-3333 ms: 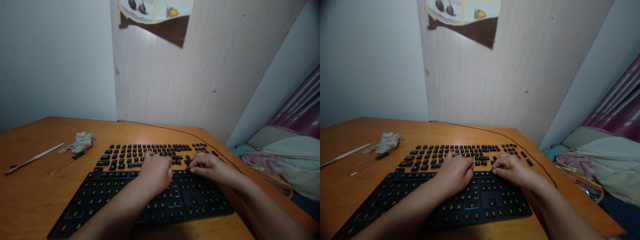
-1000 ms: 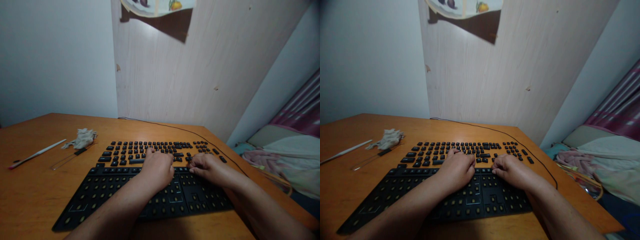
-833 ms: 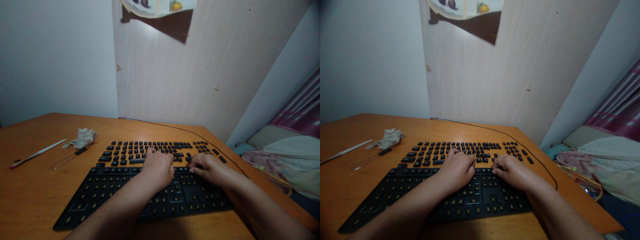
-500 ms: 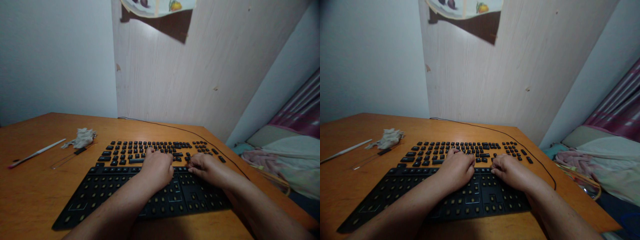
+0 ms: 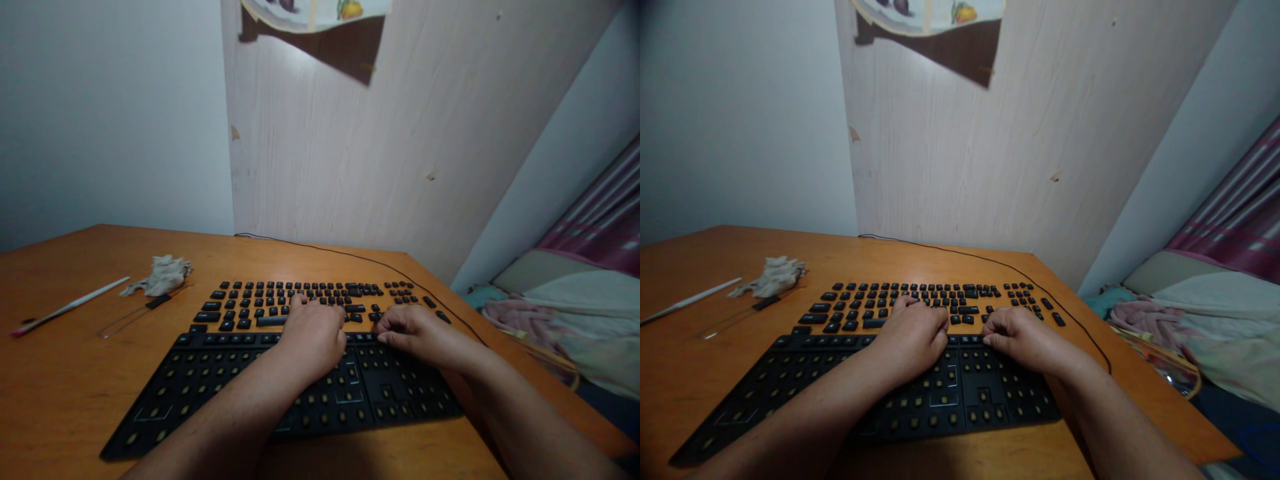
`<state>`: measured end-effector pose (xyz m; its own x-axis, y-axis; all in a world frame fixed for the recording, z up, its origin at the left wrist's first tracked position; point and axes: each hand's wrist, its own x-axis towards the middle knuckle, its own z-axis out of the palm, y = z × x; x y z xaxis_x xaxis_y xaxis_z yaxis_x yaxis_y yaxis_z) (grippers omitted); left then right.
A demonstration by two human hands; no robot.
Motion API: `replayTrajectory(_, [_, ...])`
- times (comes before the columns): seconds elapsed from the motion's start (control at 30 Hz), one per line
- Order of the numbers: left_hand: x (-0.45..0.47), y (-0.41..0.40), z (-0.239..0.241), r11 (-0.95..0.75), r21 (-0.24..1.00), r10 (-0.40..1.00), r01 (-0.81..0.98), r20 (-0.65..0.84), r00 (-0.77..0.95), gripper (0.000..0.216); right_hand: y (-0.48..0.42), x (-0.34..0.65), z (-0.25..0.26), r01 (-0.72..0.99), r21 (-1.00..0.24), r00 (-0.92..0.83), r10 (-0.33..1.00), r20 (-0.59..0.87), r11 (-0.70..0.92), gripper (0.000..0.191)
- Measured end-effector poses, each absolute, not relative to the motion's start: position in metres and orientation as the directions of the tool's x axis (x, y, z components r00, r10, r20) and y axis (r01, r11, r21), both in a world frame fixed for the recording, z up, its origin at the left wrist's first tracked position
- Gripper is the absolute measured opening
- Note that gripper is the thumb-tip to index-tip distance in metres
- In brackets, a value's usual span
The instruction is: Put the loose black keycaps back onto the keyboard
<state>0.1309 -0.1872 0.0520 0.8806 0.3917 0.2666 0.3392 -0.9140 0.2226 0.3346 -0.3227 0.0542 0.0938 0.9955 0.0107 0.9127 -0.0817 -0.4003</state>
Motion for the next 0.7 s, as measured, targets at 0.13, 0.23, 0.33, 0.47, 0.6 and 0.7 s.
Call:
replayTrajectory(0.13, [0.131,-0.187,0.05,-0.918,0.213,0.386,0.335,0.279,0.879,0.02,-0.323,0.337,0.053,0.907,-0.414,0.096,0.995,0.014,-0.082,0.009])
replayTrajectory(0.23, [0.131,-0.187,0.05,-0.919,0.207,0.384,0.335,0.277,0.881,0.02,-0.323,0.335,0.053,0.904,-0.418,0.103,0.995,0.011,-0.089,0.011])
replayTrajectory(0.33, [0.131,-0.187,0.051,-0.919,0.207,0.384,0.337,0.268,0.883,0.02,-0.323,0.333,0.054,0.914,-0.398,0.099,0.995,0.023,-0.081,0.011])
replayTrajectory(0.47, [0.131,-0.186,0.049,-0.922,0.204,0.377,0.328,0.292,0.879,0.019,-0.323,0.335,0.054,0.911,-0.405,0.09,0.996,0.02,-0.075,0.012])
replayTrajectory(0.6, [0.132,-0.186,0.047,-0.926,0.206,0.368,0.316,0.308,0.877,0.019,-0.322,0.341,0.051,0.87,-0.483,0.119,0.993,-0.002,-0.105,0.017])
replayTrajectory(0.7, [0.132,-0.185,0.047,-0.924,0.211,0.371,0.319,0.295,0.881,0.019,-0.322,0.343,0.05,0.835,-0.535,0.137,0.99,-0.023,-0.128,0.02])
